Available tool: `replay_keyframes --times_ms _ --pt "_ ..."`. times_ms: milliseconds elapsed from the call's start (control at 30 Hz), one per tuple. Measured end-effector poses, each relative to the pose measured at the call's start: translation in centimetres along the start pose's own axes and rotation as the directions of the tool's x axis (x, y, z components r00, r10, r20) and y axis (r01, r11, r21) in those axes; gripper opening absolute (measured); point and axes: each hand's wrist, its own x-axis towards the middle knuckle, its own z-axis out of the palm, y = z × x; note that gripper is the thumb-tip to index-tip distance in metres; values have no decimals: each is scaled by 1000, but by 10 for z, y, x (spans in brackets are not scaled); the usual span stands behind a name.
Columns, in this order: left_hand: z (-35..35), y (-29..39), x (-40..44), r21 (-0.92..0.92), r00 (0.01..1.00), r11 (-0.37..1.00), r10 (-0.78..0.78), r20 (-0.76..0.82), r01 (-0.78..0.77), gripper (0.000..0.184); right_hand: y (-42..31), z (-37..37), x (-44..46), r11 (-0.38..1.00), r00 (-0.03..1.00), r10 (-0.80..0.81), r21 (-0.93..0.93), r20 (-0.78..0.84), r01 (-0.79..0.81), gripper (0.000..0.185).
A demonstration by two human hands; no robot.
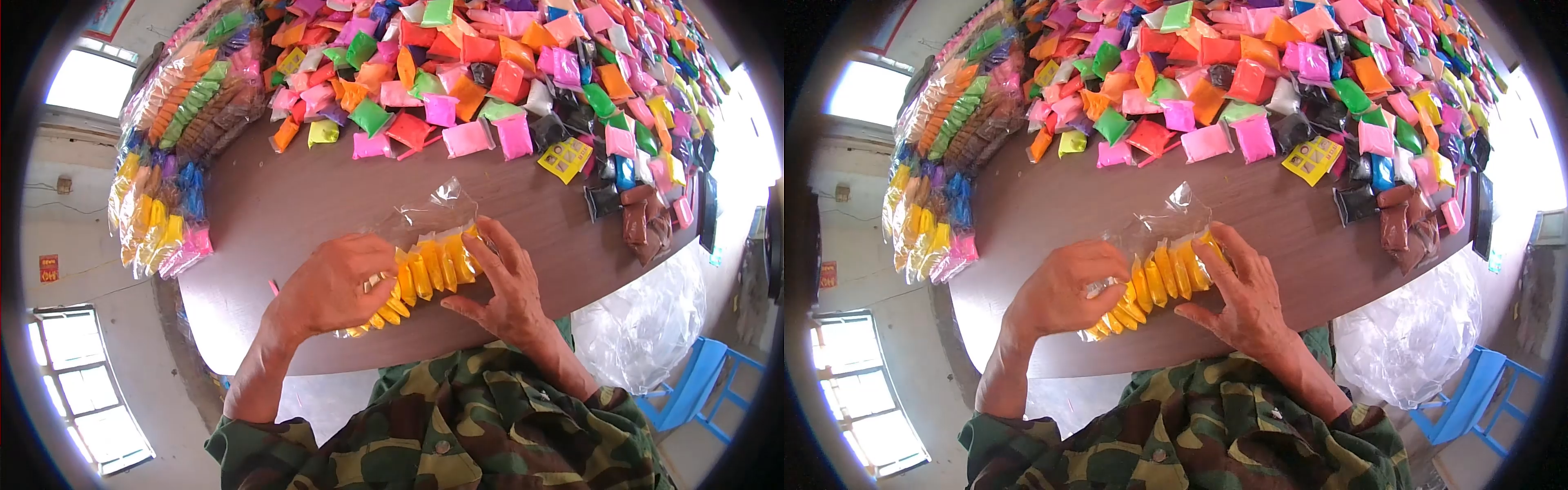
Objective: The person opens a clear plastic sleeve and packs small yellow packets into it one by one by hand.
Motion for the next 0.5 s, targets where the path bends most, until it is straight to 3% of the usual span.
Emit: replay_keyframes --times_ms 133,333,500 --pt "11 16 -10 52 1000 999 4 16 -5 33 2 1 0 1000 1000 -3 22 -30 4 94" --pt "24 28 -33 152 987 976 -146 -60 154 59 0 1 1 999 999 25 36 -33 -23 93" --pt "51 17 -49 149 983 977 -137 -125 155 77 -1 1 5 993 997 29 116 -74 -20 84"
